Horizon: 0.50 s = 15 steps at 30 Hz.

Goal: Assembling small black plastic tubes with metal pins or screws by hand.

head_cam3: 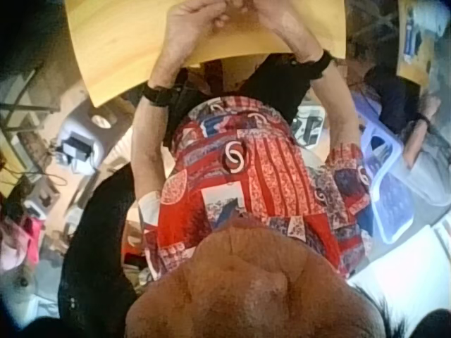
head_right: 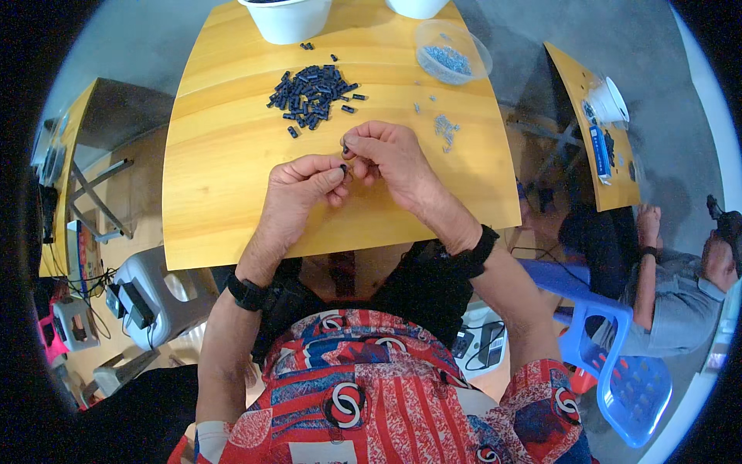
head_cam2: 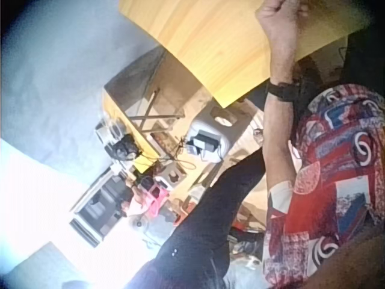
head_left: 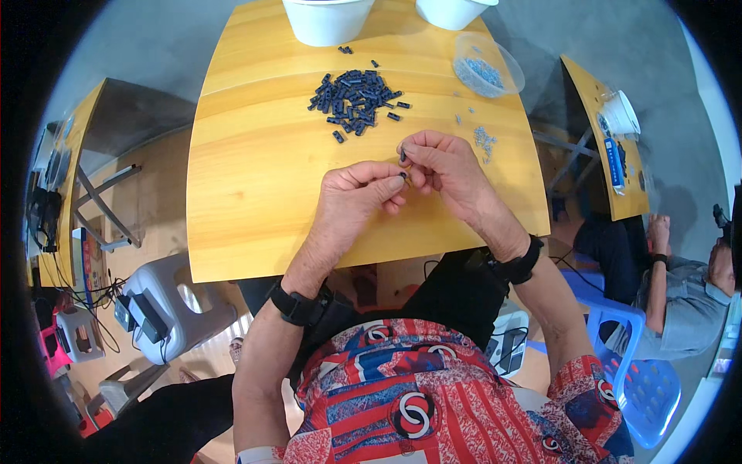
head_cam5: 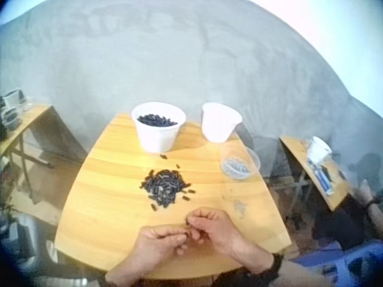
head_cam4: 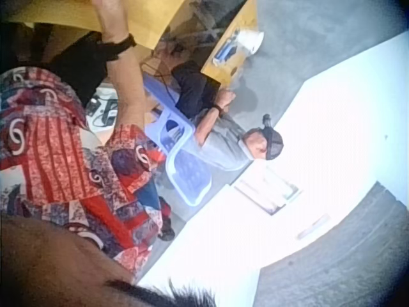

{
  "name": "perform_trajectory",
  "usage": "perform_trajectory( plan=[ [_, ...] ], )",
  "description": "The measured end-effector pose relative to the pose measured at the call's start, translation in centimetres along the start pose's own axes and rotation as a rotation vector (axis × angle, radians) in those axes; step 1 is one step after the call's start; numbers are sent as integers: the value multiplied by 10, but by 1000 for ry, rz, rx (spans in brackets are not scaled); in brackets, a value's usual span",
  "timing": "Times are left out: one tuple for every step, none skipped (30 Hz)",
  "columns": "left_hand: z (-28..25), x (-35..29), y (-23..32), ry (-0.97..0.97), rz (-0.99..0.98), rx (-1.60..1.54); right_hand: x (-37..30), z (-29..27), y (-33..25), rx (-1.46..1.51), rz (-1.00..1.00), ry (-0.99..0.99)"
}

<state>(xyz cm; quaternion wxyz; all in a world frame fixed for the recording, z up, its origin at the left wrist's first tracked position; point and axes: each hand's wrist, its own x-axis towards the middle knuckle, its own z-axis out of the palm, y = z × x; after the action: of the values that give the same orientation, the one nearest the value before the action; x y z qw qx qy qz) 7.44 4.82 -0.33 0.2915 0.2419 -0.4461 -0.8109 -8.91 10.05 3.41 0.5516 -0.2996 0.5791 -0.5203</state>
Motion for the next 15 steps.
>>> perform_trajectory(
  plan=[
    [0, 1, -1, -2, -3, 0, -1, -2, 5, 1, 1, 3],
    [-1, 2, -1, 16, -11, 0, -1, -4, 9, 60, -4, -35],
    [-1, 3, -2, 35, -20, 1, -2, -5, 12, 119, -10, -74],
    [-2, 3, -3, 34, -22, 1, -4, -5, 14, 121, -10, -72],
    [-3, 3, -5, 33, 6, -8, -7, -2, 13, 137, -31, -36],
    [-3, 3, -6, 33, 35, -18, -10, 0, 13, 154, -52, 0],
    [-3, 4, -7, 40, 39, -22, -11, 1, 12, 145, -52, 22],
    [-3, 4, -8, 40, 38, -21, -12, 0, 13, 147, -52, 23],
    [-3, 4, -9, 34, 49, -8, -13, -1, 13, 127, -62, 33],
    [-3, 4, -9, 28, 61, 6, -14, -2, 14, 108, -73, 42],
    [-2, 4, -8, 27, 58, 6, -15, -3, 13, 110, -71, 44],
    [-1, 3, -6, 39, 48, 47, -17, -3, 11, 102, -69, 37],
    [0, 3, -5, 52, 39, 88, -18, -3, 11, 95, -68, 29],
    [0, 3, -5, 51, 37, 89, -19, -3, 11, 96, -67, 31],
    [0, 3, -5, 41, 40, 77, -19, -1, 12, 84, -80, 41]
  ],
)
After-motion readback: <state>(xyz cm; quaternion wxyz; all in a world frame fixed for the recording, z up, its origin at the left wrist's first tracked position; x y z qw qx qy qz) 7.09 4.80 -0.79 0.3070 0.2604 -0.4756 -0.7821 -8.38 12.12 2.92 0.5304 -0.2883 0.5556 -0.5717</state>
